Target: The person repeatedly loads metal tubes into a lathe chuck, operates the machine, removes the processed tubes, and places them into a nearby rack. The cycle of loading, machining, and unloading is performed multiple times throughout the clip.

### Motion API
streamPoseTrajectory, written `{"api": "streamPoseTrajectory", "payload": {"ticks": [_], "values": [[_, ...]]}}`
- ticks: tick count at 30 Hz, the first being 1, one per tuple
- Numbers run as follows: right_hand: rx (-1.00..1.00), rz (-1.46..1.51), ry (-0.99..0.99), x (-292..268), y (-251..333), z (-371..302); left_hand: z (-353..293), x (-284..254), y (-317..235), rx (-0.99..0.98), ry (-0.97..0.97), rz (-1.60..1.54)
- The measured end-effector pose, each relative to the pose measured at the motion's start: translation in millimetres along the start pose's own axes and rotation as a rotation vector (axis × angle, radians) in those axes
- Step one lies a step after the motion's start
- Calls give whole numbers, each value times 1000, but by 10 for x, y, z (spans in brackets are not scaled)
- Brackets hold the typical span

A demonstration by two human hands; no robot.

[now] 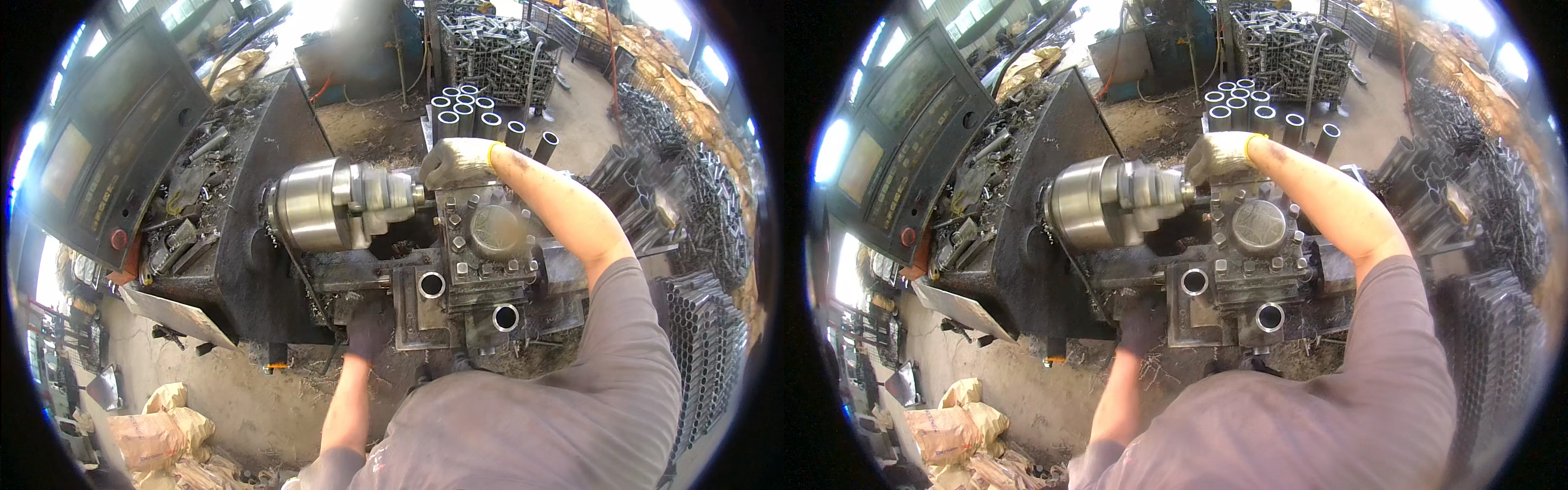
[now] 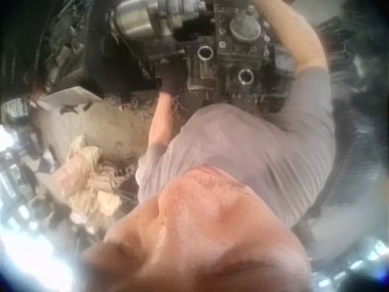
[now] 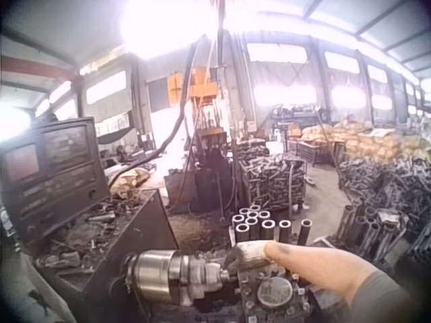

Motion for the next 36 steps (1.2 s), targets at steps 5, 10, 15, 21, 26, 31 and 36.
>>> {"api": "streamPoseTrajectory", "payload": {"ticks": [5,10,15,21,26,31,36], "values": [[0,-222,-68,-73,-337,-26,225,-774,-735,437,-279,-156],[97,-245,89,181,-490,242,379,-1232,-1298,566,-362,-70],[28,-262,201,721,-656,950,1175,-1135,-1532,575,-353,188],[-693,-113,633,1043,-1077,1235,1945,-473,-1630,580,-421,372],[-708,-506,423,1040,-1328,1111,2091,-302,-1459,470,-448,344],[39,-75,426,823,-2275,677,2011,-352,-1453,507,-486,326],[-612,-222,239,853,-1705,601,1994,-345,-1475,536,-556,381]]}}
Point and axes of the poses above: each hand's wrist, its own z-axis towards the middle knuckle, its own x-axis out of the palm, y = z × x, the point moved 8 cm from there along z, towards the middle knuckle, and after that the axes turned 4 degrees about -z, right-handed, at the moved point
